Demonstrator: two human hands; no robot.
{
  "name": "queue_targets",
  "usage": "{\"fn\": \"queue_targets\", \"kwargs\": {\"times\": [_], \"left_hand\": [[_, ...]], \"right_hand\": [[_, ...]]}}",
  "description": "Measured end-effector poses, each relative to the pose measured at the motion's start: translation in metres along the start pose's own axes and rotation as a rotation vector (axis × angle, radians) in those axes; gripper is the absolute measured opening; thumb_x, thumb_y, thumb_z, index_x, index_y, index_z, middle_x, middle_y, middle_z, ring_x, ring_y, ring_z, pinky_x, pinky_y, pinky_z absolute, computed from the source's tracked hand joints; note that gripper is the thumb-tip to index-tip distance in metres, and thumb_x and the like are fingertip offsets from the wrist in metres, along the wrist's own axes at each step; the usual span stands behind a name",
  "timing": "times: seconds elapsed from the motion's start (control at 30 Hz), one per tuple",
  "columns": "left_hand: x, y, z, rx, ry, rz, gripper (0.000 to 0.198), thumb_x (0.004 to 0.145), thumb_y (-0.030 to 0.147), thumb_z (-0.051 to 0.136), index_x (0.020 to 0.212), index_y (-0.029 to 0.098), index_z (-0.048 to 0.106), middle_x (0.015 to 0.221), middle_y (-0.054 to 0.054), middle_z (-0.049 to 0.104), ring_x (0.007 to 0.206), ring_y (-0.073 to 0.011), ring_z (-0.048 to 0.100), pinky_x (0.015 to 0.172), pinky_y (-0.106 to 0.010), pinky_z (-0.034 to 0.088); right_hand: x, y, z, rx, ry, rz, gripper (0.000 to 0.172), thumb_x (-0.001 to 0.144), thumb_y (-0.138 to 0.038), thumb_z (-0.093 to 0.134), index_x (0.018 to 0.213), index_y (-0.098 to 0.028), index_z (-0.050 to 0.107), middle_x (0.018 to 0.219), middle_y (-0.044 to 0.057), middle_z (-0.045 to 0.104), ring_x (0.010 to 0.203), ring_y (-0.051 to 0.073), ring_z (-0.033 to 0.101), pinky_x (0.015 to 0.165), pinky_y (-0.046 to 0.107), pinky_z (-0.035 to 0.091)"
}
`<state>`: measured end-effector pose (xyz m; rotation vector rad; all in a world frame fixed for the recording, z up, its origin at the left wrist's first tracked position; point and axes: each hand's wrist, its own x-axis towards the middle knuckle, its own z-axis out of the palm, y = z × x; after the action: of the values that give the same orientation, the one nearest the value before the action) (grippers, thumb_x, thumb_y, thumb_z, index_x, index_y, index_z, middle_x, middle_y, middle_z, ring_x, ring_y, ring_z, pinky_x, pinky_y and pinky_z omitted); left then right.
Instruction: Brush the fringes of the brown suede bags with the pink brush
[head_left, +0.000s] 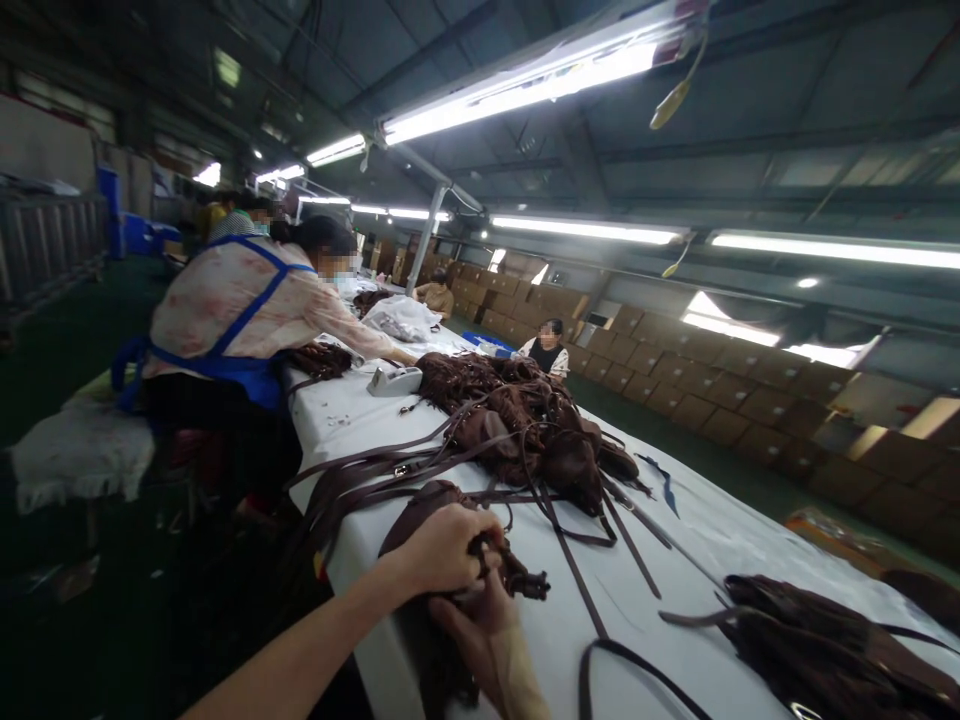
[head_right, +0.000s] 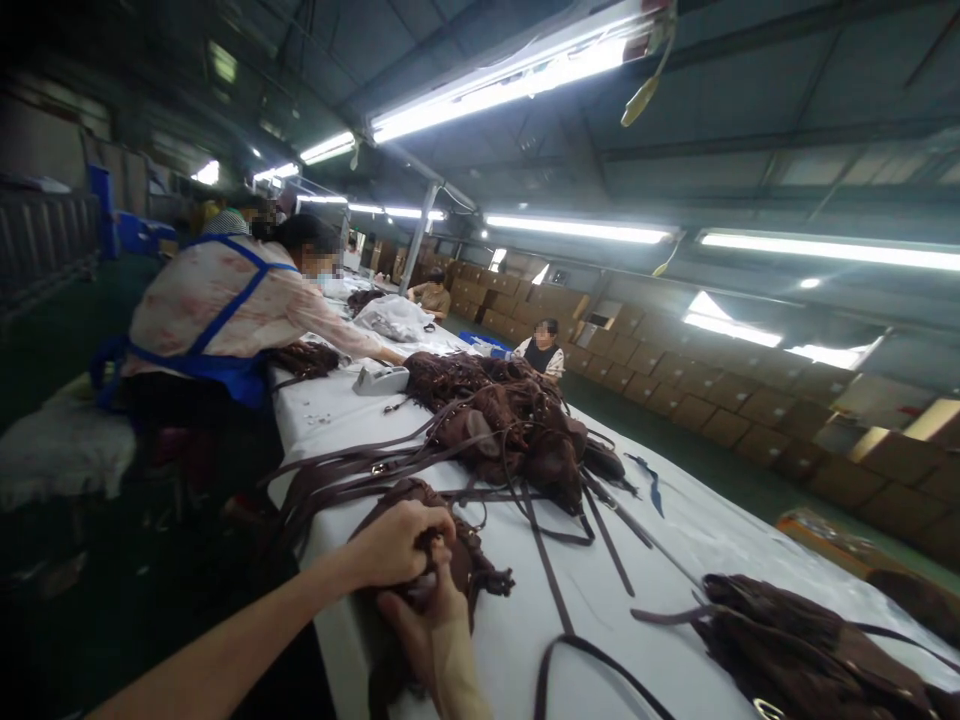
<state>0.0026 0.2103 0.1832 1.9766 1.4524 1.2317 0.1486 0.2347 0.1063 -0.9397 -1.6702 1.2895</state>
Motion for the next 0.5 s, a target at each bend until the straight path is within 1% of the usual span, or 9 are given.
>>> {"fn": "queue_targets", "kwargs": {"times": [0.07, 0.13, 0.2, 0.27, 0.3, 0.33, 0.4, 0.43, 0.5], "left_hand": [[0.000, -0.001, -0.007, -0.037, -0.076, -0.027, 0.030, 0.071, 0.017, 0.062, 0.100, 0.021, 0.070, 0.088, -0.002, 0.070, 0.078, -0.0159, 0.061, 0.071, -0.025, 0.045], [-0.005, -0.011, -0.015, -0.191, -0.097, -0.045, 0.052, 0.065, 0.015, 0.064, 0.117, 0.021, 0.064, 0.104, -0.005, 0.068, 0.090, -0.0183, 0.061, 0.079, -0.027, 0.049], [-0.016, -0.027, -0.021, -0.444, -0.031, -0.046, 0.078, 0.061, 0.016, 0.065, 0.137, 0.025, 0.048, 0.131, -0.008, 0.058, 0.112, -0.0223, 0.057, 0.093, -0.031, 0.049], [-0.030, -0.044, -0.021, -0.690, 0.149, -0.044, 0.096, 0.061, 0.018, 0.063, 0.148, 0.032, 0.027, 0.150, -0.007, 0.041, 0.132, -0.0241, 0.045, 0.105, -0.036, 0.044], [-0.037, -0.051, -0.018, -0.779, 0.261, -0.050, 0.099, 0.062, 0.019, 0.061, 0.150, 0.034, 0.019, 0.155, -0.005, 0.034, 0.137, -0.0237, 0.039, 0.108, -0.038, 0.042], [-0.045, -0.056, -0.013, -0.833, 0.365, -0.063, 0.101, 0.062, 0.019, 0.057, 0.151, 0.036, 0.013, 0.156, -0.004, 0.031, 0.140, -0.0232, 0.036, 0.110, -0.039, 0.040], [-0.060, -0.059, 0.003, -0.838, 0.454, -0.095, 0.106, 0.059, 0.018, 0.054, 0.152, 0.034, 0.007, 0.158, -0.003, 0.029, 0.142, -0.0233, 0.033, 0.111, -0.040, 0.039], [-0.066, -0.056, 0.014, -0.790, 0.423, -0.110, 0.108, 0.058, 0.018, 0.054, 0.153, 0.033, 0.004, 0.158, -0.004, 0.030, 0.142, -0.0240, 0.033, 0.111, -0.040, 0.039], [-0.074, -0.046, 0.037, -0.592, 0.292, -0.137, 0.109, 0.060, 0.019, 0.057, 0.154, 0.029, 0.002, 0.155, -0.006, 0.036, 0.139, -0.0263, 0.038, 0.110, -0.042, 0.040]], "right_hand": [[-0.002, 0.006, 0.017, 0.102, -0.023, 0.078, 0.069, 0.058, -0.047, 0.085, 0.116, -0.018, 0.062, 0.059, -0.005, 0.061, 0.049, 0.014, 0.055, 0.043, 0.022, 0.043], [-0.009, 0.007, 0.022, 0.228, -0.066, 0.187, 0.068, 0.062, -0.051, 0.082, 0.118, -0.019, 0.060, 0.051, -0.008, 0.054, 0.038, 0.010, 0.046, 0.036, 0.019, 0.035], [-0.018, 0.003, 0.017, 0.395, -0.116, 0.312, 0.065, 0.064, -0.053, 0.082, 0.116, -0.022, 0.058, 0.043, -0.013, 0.044, 0.030, 0.006, 0.032, 0.031, 0.015, 0.025], [-0.025, -0.006, 0.008, 0.549, -0.148, 0.409, 0.050, 0.063, -0.056, 0.084, 0.091, -0.022, 0.060, 0.040, -0.015, 0.039, 0.028, 0.002, 0.023, 0.029, 0.013, 0.020], [-0.028, -0.010, 0.003, 0.605, -0.174, 0.443, 0.048, 0.063, -0.058, 0.084, 0.074, -0.021, 0.056, 0.039, -0.014, 0.037, 0.027, 0.001, 0.021, 0.028, 0.012, 0.020], [-0.029, -0.015, -0.001, 0.655, -0.214, 0.471, 0.053, 0.062, -0.060, 0.083, 0.060, -0.021, 0.048, 0.037, -0.014, 0.035, 0.027, 0.000, 0.019, 0.027, 0.012, 0.020], [-0.030, -0.021, -0.006, 0.738, -0.312, 0.499, 0.059, 0.064, -0.061, 0.082, 0.051, -0.020, 0.040, 0.034, -0.013, 0.033, 0.025, 0.000, 0.017, 0.026, 0.012, 0.021], [-0.030, -0.024, -0.006, 0.770, -0.344, 0.490, 0.054, 0.065, -0.059, 0.082, 0.054, -0.020, 0.046, 0.033, -0.013, 0.034, 0.024, 0.000, 0.016, 0.025, 0.012, 0.022], [-0.030, -0.028, -0.003, 0.810, -0.331, 0.419, 0.042, 0.065, -0.055, 0.083, 0.079, -0.020, 0.064, 0.034, -0.014, 0.039, 0.023, 0.001, 0.015, 0.025, 0.012, 0.022]]}}
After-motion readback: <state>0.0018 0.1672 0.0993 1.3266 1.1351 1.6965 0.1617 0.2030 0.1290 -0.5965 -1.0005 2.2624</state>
